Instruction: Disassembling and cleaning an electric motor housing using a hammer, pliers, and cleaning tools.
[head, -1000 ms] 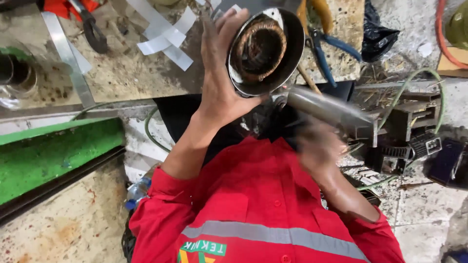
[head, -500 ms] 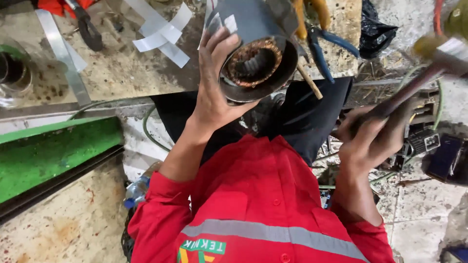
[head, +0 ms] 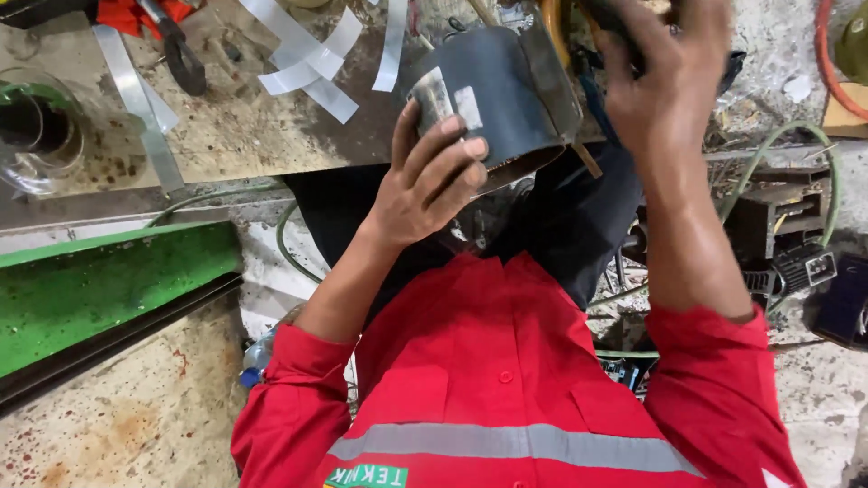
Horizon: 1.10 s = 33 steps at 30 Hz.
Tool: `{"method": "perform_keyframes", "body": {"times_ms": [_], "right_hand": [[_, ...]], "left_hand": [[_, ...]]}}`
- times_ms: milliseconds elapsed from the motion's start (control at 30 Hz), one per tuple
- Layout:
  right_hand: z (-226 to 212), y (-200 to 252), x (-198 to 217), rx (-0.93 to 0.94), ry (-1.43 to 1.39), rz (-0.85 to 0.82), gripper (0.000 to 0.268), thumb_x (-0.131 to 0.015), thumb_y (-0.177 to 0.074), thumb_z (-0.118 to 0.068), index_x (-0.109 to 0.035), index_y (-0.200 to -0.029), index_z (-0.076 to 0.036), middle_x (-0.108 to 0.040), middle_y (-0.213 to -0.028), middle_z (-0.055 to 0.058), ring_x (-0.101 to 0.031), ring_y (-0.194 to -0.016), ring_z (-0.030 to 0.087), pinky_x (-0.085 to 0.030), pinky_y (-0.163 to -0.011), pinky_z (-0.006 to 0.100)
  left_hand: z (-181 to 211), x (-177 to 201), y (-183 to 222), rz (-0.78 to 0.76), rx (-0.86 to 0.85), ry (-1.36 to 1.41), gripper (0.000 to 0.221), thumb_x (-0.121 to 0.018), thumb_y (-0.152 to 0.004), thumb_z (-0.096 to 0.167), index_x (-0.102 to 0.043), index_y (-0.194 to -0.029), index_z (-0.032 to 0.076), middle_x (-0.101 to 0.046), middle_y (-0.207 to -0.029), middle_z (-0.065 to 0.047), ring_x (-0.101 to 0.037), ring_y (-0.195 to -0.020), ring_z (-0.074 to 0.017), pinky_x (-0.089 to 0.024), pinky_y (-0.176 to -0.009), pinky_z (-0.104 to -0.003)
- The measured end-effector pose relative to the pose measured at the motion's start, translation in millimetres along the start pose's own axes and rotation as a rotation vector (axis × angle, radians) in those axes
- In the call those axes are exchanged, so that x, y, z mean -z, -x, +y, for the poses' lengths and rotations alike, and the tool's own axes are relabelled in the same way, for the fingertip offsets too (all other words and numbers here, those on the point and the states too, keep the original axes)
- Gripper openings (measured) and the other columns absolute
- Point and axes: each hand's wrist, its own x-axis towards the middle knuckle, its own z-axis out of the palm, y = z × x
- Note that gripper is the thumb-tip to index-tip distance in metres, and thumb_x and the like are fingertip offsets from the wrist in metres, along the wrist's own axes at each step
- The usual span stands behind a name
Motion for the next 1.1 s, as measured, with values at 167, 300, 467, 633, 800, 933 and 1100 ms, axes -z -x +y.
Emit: {"method": "perform_keyframes", "body": {"times_ms": [167,300,467,633,800,933,1100], "right_hand": [[-79.3,48.8,19.6,-0.057,-0.24,0.439,0.014,-0.052,-0.099,0.014,-0.064,-0.094,0.008,-0.069,-0.086,0.022,-0.062,-0.072,0.033,-0.048,-0.073,0.046],[-108.0,95.7,-18.6,-0.314,-0.406,0.315,0.036,-0.084,-0.092,-0.011,-0.064,-0.118,0.004,-0.073,-0.102,0.02,-0.075,-0.081,0.039,-0.057,-0.064,0.043],[-129.3,67.7,-11.2,-0.505,-0.559,0.339,0.046,-0.065,-0.11,-0.025,-0.035,-0.142,-0.014,-0.037,-0.132,0.01,-0.051,-0.097,0.024,-0.049,-0.085,0.039],[-94.6,68.8,-17.8,-0.323,-0.361,0.162,0.04,-0.073,-0.108,-0.001,-0.051,-0.142,-0.002,-0.052,-0.135,0.022,-0.057,-0.124,0.046,-0.059,-0.1,0.061],[-77.5,59.1,-14.7,-0.268,-0.31,0.179,0.041,-0.084,-0.101,0.01,-0.063,-0.134,0.002,-0.062,-0.123,0.021,-0.062,-0.107,0.04,-0.057,-0.082,0.053],[-80.6,62.3,-4.4,-0.336,-0.322,0.174,0.03,-0.08,-0.103,0.001,-0.061,-0.126,0.003,-0.064,-0.114,0.02,-0.066,-0.095,0.033,-0.057,-0.078,0.044],[-108.0,67.2,-16.7,-0.242,-0.317,0.326,0.006,-0.072,-0.096,0.001,-0.068,-0.091,0.004,-0.071,-0.087,0.018,-0.067,-0.078,0.033,-0.051,-0.076,0.044]], "left_hand": [[3.0,-11.4,22.1,-0.069,-0.112,-0.046,0.066,-0.076,-0.118,0.019,-0.028,-0.163,0.023,-0.036,-0.163,-0.001,-0.04,-0.152,-0.0284,-0.031,-0.121,-0.072],[5.5,-28.2,10.0,0.152,-0.144,-0.091,0.052,-0.056,-0.11,0.018,-0.042,-0.158,0.034,-0.049,-0.156,0.002,-0.046,-0.145,-0.0255,-0.031,-0.119,-0.072],[-14.1,-14.3,20.3,-0.07,-0.108,-0.102,0.08,-0.092,-0.112,0.014,-0.029,-0.161,0.024,-0.045,-0.158,0.003,-0.036,-0.151,-0.029,-0.028,-0.122,-0.069],[-15.0,-0.9,1.2,-0.086,0.093,0.009,0.092,-0.092,-0.102,0.034,-0.022,-0.162,0.029,-0.028,-0.162,0.001,-0.02,-0.156,-0.0316,-0.03,-0.13,-0.063],[-12.6,13.6,-29.3,-0.026,0.301,0.225,0.079,-0.071,-0.092,0.075,-0.048,-0.146,0.021,-0.032,-0.161,-0.008,-0.026,-0.156,-0.0335,-0.032,-0.133,-0.063],[-19.4,8.6,-36.9,-0.065,0.367,0.401,0.065,-0.058,-0.104,0.067,-0.042,-0.153,0.027,-0.019,-0.171,-0.007,-0.023,-0.167,-0.0327,-0.031,-0.144,-0.064],[-21.7,0.8,-34.6,0.002,0.374,0.492,0.062,-0.054,-0.102,0.067,-0.045,-0.148,0.027,-0.023,-0.168,-0.011,-0.028,-0.164,-0.0331,-0.032,-0.141,-0.064]]}}
